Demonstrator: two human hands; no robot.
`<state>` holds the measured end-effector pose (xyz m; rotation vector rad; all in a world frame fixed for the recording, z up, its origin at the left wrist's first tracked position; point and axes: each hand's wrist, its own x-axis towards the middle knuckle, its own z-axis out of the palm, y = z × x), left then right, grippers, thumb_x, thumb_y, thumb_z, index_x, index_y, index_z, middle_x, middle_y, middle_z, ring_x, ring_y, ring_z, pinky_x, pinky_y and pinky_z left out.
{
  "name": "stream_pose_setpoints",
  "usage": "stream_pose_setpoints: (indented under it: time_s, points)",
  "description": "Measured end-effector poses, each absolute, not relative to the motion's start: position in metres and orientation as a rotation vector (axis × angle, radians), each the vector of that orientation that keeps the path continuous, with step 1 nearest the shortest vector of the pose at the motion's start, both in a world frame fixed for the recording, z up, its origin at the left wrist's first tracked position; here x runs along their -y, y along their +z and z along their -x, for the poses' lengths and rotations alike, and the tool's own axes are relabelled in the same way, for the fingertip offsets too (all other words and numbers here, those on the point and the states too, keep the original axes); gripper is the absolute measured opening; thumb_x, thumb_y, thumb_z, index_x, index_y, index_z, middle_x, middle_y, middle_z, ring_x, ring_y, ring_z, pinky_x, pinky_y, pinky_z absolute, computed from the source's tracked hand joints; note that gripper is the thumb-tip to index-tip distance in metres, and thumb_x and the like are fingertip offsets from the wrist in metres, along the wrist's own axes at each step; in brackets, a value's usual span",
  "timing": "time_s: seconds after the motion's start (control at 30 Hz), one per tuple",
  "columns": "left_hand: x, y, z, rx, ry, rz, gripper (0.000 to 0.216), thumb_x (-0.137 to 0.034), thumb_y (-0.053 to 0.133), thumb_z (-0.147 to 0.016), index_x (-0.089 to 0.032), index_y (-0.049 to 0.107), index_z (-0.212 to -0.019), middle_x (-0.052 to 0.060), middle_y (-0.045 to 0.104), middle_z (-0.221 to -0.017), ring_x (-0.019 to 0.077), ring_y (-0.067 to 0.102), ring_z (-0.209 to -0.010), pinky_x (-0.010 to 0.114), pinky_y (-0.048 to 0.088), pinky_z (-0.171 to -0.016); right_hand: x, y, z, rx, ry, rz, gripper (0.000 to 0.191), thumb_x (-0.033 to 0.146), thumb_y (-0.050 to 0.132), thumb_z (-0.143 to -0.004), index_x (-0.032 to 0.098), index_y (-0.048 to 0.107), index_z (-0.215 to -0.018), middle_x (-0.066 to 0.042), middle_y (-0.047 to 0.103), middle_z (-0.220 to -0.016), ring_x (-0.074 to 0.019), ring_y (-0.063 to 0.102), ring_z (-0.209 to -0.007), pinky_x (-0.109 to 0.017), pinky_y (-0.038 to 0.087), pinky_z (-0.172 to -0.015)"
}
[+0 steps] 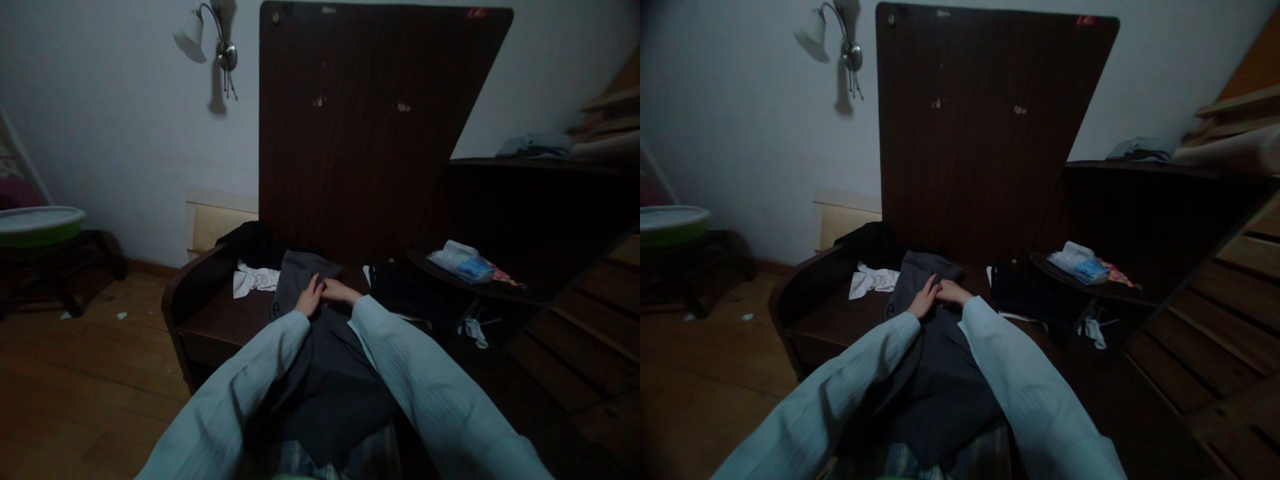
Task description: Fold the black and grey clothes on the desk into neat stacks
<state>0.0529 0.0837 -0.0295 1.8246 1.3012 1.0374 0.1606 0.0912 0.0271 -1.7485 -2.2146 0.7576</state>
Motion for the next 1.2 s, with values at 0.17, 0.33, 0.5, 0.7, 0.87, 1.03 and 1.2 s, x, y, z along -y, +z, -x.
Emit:
stream_pose_setpoints:
  time_s: [0.17, 0.33, 0.5, 0.7, 0.87, 1.03, 1.2]
  points:
    - [-0.086, -0.033, -0.057, -1.294, 0.916, -2.062, 0.039, -0.022, 0.045, -0.080, -0.018, 0.049, -0.118, 0.005, 0.054, -0.118, 0.0173, 0.050, -0.108, 0.026, 0.036, -0.094, -0.063, 0.033, -0.205, 1.966, 1.314, 1.342, 0.021, 0.027, 0.055, -0.070, 0.017, 0.052, -0.088, -0.002, 0.061, -0.073, -0.0098, 0.057, -0.064, -0.020, 0.043, -0.057]
    - [-0.088, -0.037, -0.058, -1.323, 0.784, -2.242, 0.032, -0.012, 0.047, -0.074, -0.017, 0.061, -0.103, 0.005, 0.061, -0.104, 0.0171, 0.054, -0.099, 0.026, 0.038, -0.091, 0.000, 0.028, -0.256, 2.239, 0.971, 1.584, 0.026, 0.038, 0.059, -0.067, 0.016, 0.052, -0.079, 0.001, 0.055, -0.065, -0.0104, 0.049, -0.058, -0.021, 0.035, -0.053]
    - [-0.090, -0.037, -0.058, -1.334, 0.822, -2.152, 0.030, -0.010, 0.048, -0.072, -0.017, 0.064, -0.096, 0.005, 0.061, -0.102, 0.0181, 0.054, -0.098, 0.026, 0.037, -0.091, 0.069, -0.002, -0.271, 2.368, 0.665, 1.756, 0.024, 0.037, 0.060, -0.064, 0.018, 0.046, -0.065, 0.003, 0.050, -0.060, -0.0102, 0.046, -0.055, -0.021, 0.030, -0.051]
    - [-0.104, -0.036, -0.060, -1.138, 0.824, -1.569, 0.032, -0.004, 0.050, -0.070, -0.013, 0.062, -0.098, 0.002, 0.062, -0.072, 0.0105, 0.057, -0.062, 0.021, 0.045, -0.064, 0.102, -0.008, -0.269, 2.228, 0.384, 1.754, 0.015, 0.017, 0.040, -0.068, 0.020, 0.032, -0.055, 0.002, 0.045, -0.061, -0.0116, 0.044, -0.058, -0.024, 0.032, -0.057]
    - [-0.110, -0.035, -0.057, -0.949, 0.875, -1.303, 0.042, -0.003, 0.051, -0.070, -0.013, 0.055, -0.111, 0.001, 0.061, -0.070, 0.0051, 0.053, -0.052, 0.015, 0.040, -0.052, 0.104, 0.003, -0.264, 1.966, 0.444, 1.649, 0.004, 0.018, 0.039, -0.068, 0.021, 0.039, -0.071, 0.004, 0.042, -0.063, -0.0107, 0.044, -0.055, -0.022, 0.035, -0.053]
    - [-0.104, -0.035, -0.054, -0.766, 0.970, -1.065, 0.047, -0.002, 0.052, -0.068, -0.015, 0.053, -0.113, 0.002, 0.063, -0.077, 0.0061, 0.058, -0.061, 0.015, 0.042, -0.057, 0.112, -0.031, -0.255, 1.799, 0.571, 1.649, 0.029, 0.017, 0.048, -0.057, 0.020, 0.041, -0.085, 0.003, 0.045, -0.073, -0.0062, 0.040, -0.046, -0.019, 0.033, -0.044]
    - [-0.101, -0.035, -0.055, -0.713, 0.996, -0.976, 0.049, 0.002, 0.050, -0.065, -0.014, 0.054, -0.111, 0.003, 0.064, -0.079, 0.0065, 0.059, -0.063, 0.017, 0.043, -0.061, 0.131, -0.058, -0.249, 2.018, 0.412, 1.756, 0.019, 0.013, 0.047, -0.057, 0.022, 0.043, -0.073, 0.006, 0.043, -0.055, -0.0096, 0.046, -0.049, -0.019, 0.033, -0.048]
